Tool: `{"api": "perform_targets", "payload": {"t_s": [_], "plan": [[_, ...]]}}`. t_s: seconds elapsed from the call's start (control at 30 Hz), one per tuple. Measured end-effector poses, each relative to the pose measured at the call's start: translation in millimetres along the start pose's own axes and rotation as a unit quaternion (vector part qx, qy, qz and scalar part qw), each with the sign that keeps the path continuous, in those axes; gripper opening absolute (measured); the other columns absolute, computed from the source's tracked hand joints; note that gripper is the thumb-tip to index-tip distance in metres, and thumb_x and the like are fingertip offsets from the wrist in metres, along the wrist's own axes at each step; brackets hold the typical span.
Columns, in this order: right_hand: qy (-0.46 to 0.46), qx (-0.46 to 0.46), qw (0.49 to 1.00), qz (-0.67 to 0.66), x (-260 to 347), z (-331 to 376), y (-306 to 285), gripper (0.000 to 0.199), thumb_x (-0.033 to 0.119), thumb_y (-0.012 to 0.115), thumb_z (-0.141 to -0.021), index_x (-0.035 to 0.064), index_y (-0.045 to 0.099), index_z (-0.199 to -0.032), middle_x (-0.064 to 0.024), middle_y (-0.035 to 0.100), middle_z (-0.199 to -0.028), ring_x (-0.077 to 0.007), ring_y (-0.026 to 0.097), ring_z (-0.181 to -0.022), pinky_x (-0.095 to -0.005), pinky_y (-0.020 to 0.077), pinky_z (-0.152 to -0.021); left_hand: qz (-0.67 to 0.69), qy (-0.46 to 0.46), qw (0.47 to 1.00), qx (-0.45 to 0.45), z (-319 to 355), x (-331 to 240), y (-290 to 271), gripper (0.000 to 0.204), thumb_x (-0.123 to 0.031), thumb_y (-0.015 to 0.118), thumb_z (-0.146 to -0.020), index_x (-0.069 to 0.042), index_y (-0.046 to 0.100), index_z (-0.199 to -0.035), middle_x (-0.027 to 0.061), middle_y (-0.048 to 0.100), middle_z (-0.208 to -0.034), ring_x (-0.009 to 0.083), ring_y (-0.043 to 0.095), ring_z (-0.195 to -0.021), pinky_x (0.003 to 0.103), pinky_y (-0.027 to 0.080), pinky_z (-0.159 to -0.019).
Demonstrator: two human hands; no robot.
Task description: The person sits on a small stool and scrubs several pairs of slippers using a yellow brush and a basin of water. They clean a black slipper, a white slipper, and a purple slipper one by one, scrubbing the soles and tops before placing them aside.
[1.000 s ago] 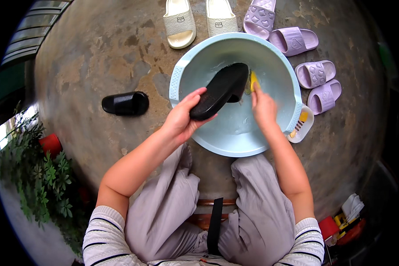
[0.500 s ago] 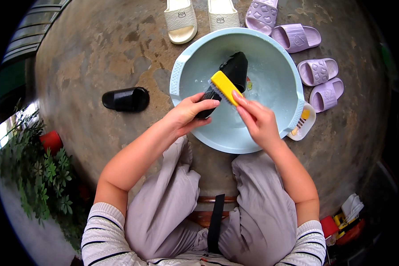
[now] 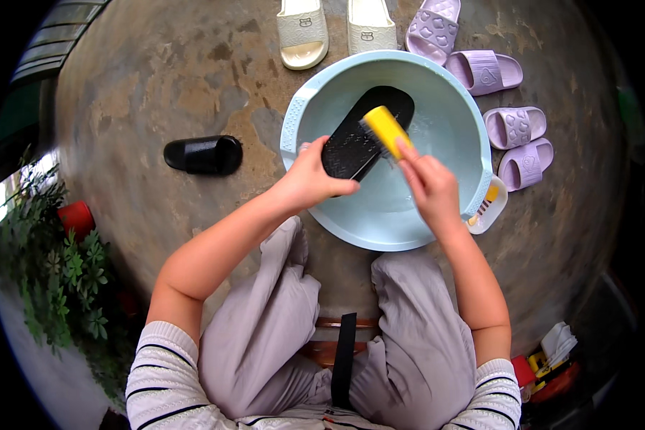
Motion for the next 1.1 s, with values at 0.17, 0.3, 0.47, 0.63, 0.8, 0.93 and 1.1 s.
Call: {"api": "perform_targets", "payload": {"t_s": [0.17,0.3,0.47,0.63,0.8,0.93,1.1], "plan": [[0.180,-0.121,0.947,-0.235,-91.4,0.3,-17.4,0.037,0.017,0.061,-0.100,0.0123,0.061,-0.136,-0.0039,0.068,-0.096,-0.0098,0.057,-0.068,-0.0276,0.0472,-0.059,-0.117,0.168,0.979,-0.009,38.6,-28.1,-18.1,0.100,-0.025,0.086,-0.062,0.004,0.037,-0.144,0.0169,0.050,-0.122,0.0277,0.050,-0.115,0.036,0.039,-0.104],[0.244,-0.147,0.833,-0.474,-93.9,-10.3,-1.9,0.057,0.015,0.067,-0.097,0.0084,0.045,-0.148,0.0020,0.062,-0.103,-0.0022,0.050,-0.072,-0.0197,0.0450,-0.060,0.265,-0.084,0.940,0.198,47.5,9.8,5.8,0.096,-0.028,0.085,-0.064,0.000,0.040,-0.144,0.0119,0.052,-0.124,0.0169,0.056,-0.099,0.028,0.049,-0.085],[0.219,-0.163,0.746,-0.607,-69.6,-37.1,1.6,0.078,-0.001,0.075,-0.086,0.0048,0.034,-0.152,0.0065,0.051,-0.080,-0.0020,0.047,-0.066,-0.0168,0.0453,-0.065,0.458,-0.098,0.774,0.427,65.4,7.8,38.7,0.098,-0.036,0.083,-0.065,-0.004,0.037,-0.146,0.0130,0.051,-0.129,0.0178,0.053,-0.088,0.027,0.047,-0.066],[0.193,-0.204,0.773,-0.569,-32.1,-60.4,-28.0,0.080,-0.011,0.073,-0.082,0.0037,0.034,-0.150,0.0068,0.044,-0.076,-0.0016,0.041,-0.065,-0.0167,0.0426,-0.067,0.407,-0.077,0.806,0.423,55.5,11.6,23.2,0.091,-0.025,0.081,-0.069,-0.003,0.039,-0.147,0.0154,0.052,-0.136,0.0263,0.057,-0.111,0.038,0.051,-0.087],[0.131,-0.217,0.835,-0.489,27.1,-87.6,-75.9,0.079,-0.011,0.074,-0.081,0.0037,0.038,-0.150,0.0073,0.043,-0.082,-0.0013,0.038,-0.068,-0.0153,0.0408,-0.071,0.108,0.187,0.972,0.089,33.0,-56.2,-46.5,0.080,-0.004,0.078,-0.075,-0.005,0.042,-0.146,0.0085,0.056,-0.130,0.0205,0.057,-0.119,0.035,0.046,-0.102],[0.105,-0.146,0.874,-0.450,63.9,-111.4,-72.6,0.073,-0.006,0.074,-0.083,0.0051,0.043,-0.148,0.0083,0.040,-0.079,-0.0008,0.037,-0.068,-0.0149,0.0387,-0.070,-0.088,0.311,0.922,-0.212,62.0,-121.6,-99.5,0.075,-0.003,0.077,-0.076,-0.016,0.048,-0.143,0.0087,0.060,-0.106,0.0237,0.061,-0.092,0.031,0.050,-0.081],[0.089,-0.126,0.904,-0.398,79.4,-119.1,-62.4,0.062,0.000,0.068,-0.091,0.0076,0.045,-0.148,0.0071,0.045,-0.077,-0.0010,0.040,-0.067,-0.0164,0.0376,-0.066,-0.029,0.272,0.944,-0.184,48.2,-103.3,-121.3,0.049,0.008,0.056,-0.088,-0.007,0.059,-0.135,0.0068,0.063,-0.111,0.0168,0.060,-0.100,0.029,0.048,-0.087]]}}
Point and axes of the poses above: each hand's wrist, its own z-axis away from the middle knuckle, its own y-axis out of the palm, x = y × z, the point moved 10 cm from there along -z, towards the middle knuckle
